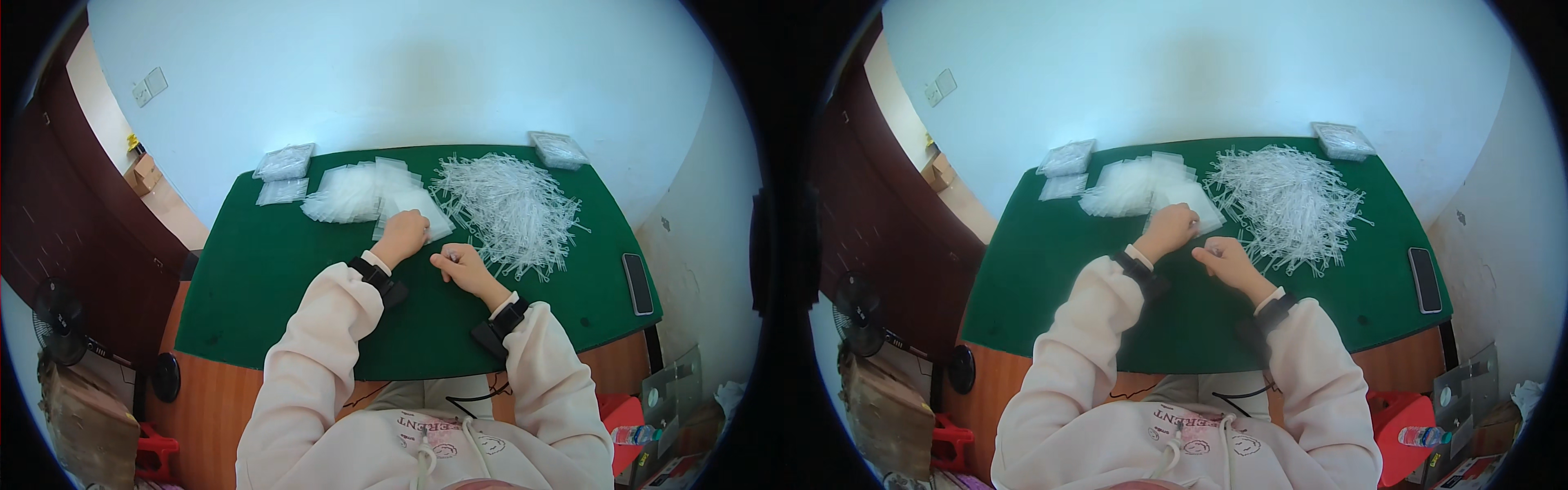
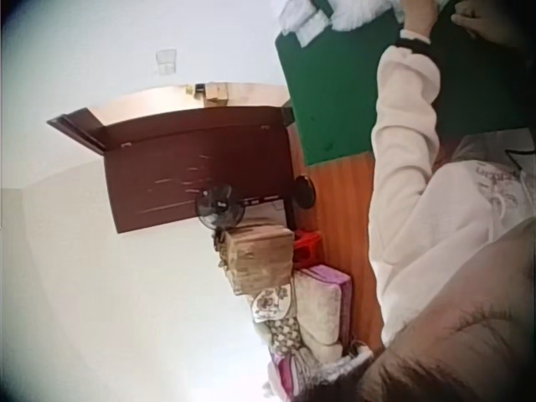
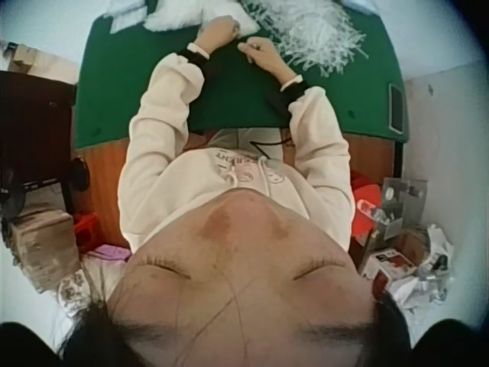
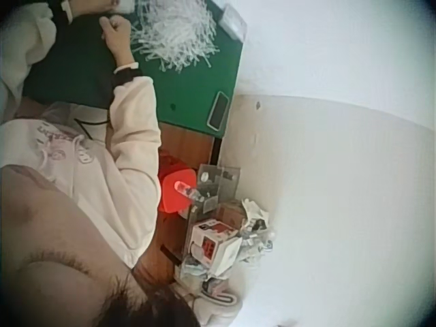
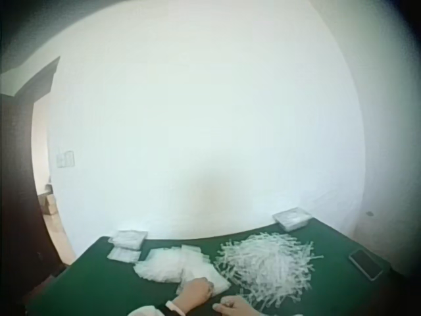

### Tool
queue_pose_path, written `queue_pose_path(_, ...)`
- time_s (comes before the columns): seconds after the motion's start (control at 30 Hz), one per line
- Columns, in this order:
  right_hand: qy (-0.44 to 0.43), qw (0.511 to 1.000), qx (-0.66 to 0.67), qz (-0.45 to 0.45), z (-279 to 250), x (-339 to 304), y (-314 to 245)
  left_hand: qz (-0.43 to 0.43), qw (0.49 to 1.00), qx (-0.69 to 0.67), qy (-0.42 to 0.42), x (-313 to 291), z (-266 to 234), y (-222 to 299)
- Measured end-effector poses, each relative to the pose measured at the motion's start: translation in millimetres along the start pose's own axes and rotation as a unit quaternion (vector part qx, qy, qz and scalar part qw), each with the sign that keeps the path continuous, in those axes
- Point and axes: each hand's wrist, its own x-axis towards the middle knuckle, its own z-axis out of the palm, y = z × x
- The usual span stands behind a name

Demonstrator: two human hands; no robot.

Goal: Sorting and packing plastic cable ties into small bags.

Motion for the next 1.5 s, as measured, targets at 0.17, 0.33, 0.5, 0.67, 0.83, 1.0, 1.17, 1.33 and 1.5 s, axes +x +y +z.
queue_pose_path(0.17,0.029,0.999,-0.011,-0.045,-4,4,16,0.019,0.999,-0.025,0.012,2,2,1)
queue_pose_path(0.33,0.122,0.99,0.053,-0.053,-11,1,8,0.002,0.997,0.003,0.073,7,-14,18)
queue_pose_path(0.5,0.186,0.951,0.242,0.042,-11,3,2,0.053,0.991,0.042,0.114,4,-26,39)
queue_pose_path(0.67,0.175,0.904,0.38,0.089,-17,2,-7,0.117,0.986,0.044,0.113,-3,-35,64)
queue_pose_path(0.83,0.166,0.893,0.406,0.099,-21,4,1,0.211,0.97,0.02,0.119,-5,-38,77)
queue_pose_path(1.0,0.206,0.914,0.341,0.082,-23,4,2,0.22,0.966,-0.054,0.123,-5,-54,79)
queue_pose_path(1.17,0.139,0.926,0.344,0.065,-23,0,-6,0.272,0.959,-0.039,0.071,-5,-56,74)
queue_pose_path(1.33,0.093,0.938,0.33,0.051,-27,0,-8,0.255,0.959,-0.073,0.097,-2,-49,74)
queue_pose_path(1.5,0.089,0.933,0.343,0.058,-30,-2,-10,0.22,0.961,-0.116,0.124,-2,-48,73)
